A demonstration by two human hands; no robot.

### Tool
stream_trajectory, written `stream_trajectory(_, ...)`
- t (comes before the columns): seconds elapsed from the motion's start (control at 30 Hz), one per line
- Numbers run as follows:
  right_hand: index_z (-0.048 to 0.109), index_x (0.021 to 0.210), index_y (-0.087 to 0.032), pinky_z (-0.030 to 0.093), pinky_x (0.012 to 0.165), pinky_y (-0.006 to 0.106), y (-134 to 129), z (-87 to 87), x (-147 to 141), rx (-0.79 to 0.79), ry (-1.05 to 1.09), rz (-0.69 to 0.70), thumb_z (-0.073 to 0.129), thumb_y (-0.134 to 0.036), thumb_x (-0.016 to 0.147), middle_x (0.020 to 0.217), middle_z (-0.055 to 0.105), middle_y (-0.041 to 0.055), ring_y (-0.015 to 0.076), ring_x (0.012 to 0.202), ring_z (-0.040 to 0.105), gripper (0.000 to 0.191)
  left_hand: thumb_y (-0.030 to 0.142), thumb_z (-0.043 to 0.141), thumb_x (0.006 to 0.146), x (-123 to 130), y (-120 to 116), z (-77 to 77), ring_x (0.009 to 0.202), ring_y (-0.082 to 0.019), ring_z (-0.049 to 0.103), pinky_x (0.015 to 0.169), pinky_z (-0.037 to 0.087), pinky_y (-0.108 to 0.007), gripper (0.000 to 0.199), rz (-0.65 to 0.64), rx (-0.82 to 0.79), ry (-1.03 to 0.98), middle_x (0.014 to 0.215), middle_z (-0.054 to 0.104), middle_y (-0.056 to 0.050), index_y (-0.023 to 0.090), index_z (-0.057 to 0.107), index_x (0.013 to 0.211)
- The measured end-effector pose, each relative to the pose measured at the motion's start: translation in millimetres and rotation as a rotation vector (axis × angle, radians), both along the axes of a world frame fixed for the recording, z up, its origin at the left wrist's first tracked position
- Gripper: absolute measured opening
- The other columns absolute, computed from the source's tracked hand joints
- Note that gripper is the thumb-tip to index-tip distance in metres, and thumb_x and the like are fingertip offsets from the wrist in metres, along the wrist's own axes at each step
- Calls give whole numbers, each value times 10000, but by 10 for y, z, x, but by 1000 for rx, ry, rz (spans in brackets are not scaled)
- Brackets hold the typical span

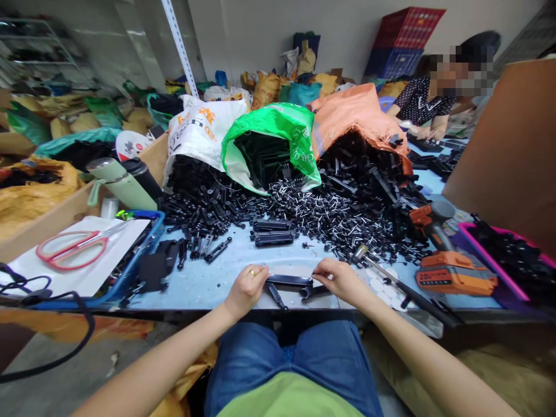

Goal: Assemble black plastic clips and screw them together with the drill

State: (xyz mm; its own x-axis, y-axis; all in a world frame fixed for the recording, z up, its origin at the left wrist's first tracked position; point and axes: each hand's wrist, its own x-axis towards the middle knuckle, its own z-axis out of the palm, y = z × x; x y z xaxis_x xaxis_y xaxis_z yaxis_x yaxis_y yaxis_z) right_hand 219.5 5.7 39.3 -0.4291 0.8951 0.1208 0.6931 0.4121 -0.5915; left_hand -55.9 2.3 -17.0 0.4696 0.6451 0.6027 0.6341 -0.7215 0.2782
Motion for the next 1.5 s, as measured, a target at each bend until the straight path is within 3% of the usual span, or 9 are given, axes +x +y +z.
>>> stream_trajectory(0.47,607,868,-194,452,700,261,-121,-53,-13,100,-32,56,477,-258,878,832,604,48,154,756,575,146,107,426,879,-75,17,-50,789,-170,598,703,523,-336,273,-131,75,6,799,631,-82,127,531,1130)
stream_trajectory(0.63,617,848,-192,463,697,272,-104,-46,17,95,-10,16,469,-280,880,817,609,52,156,749,577,175,125,421,886,-39,15,-88,831,-173,600,736,519,-336,261,-53,12,-80,830,639,-88,137,557,1108)
stream_trajectory(0.77,623,863,-187,468,706,262,-110,-73,-16,87,-12,77,450,-260,890,836,612,58,152,766,585,189,134,419,891,-16,-4,-170,854,-172,598,751,501,-338,258,-75,-5,-38,848,646,-80,160,560,1105)
stream_trajectory(0.87,630,914,-186,476,726,270,-150,-202,-32,87,-56,148,412,-240,909,880,618,71,157,804,591,225,144,425,891,-6,-42,-144,844,-175,593,732,477,-333,234,-2,-20,5,850,652,-74,164,570,1074)
stream_trajectory(1.0,583,1106,-205,482,809,305,-245,-433,110,145,-64,121,404,-276,916,1061,596,100,176,950,580,271,180,461,880,6,-80,-19,934,-209,570,810,423,-384,221,68,-25,122,958,649,-79,173,564,1076)
stream_trajectory(1.13,446,1293,-236,433,907,420,-297,-457,218,250,-171,84,532,-406,841,1271,482,128,256,1133,479,491,223,469,870,-31,-140,35,992,-226,542,850,399,-393,237,258,-34,-20,1044,616,-106,158,548,1084)
stream_trajectory(1.23,430,1312,-238,412,916,436,-261,-354,-54,315,-183,103,497,-393,865,1264,493,125,259,1119,476,477,256,460,865,-3,-271,39,811,-214,571,740,418,-354,172,424,-101,-45,783,628,-70,169,598,811)
stream_trajectory(1.33,421,1324,-241,400,936,408,-170,-282,-527,293,-159,234,460,-384,887,1298,470,110,244,1130,462,462,327,499,829,168,-463,65,670,-206,568,621,404,-313,289,480,-300,96,591,576,-42,186,543,582)
stream_trajectory(1.5,482,1280,-221,429,917,359,-64,-355,-938,167,-108,271,395,-384,916,1229,525,97,212,1096,495,408,345,482,822,456,-610,95,662,-210,620,587,403,-286,258,585,-588,197,673,651,-71,176,629,692)
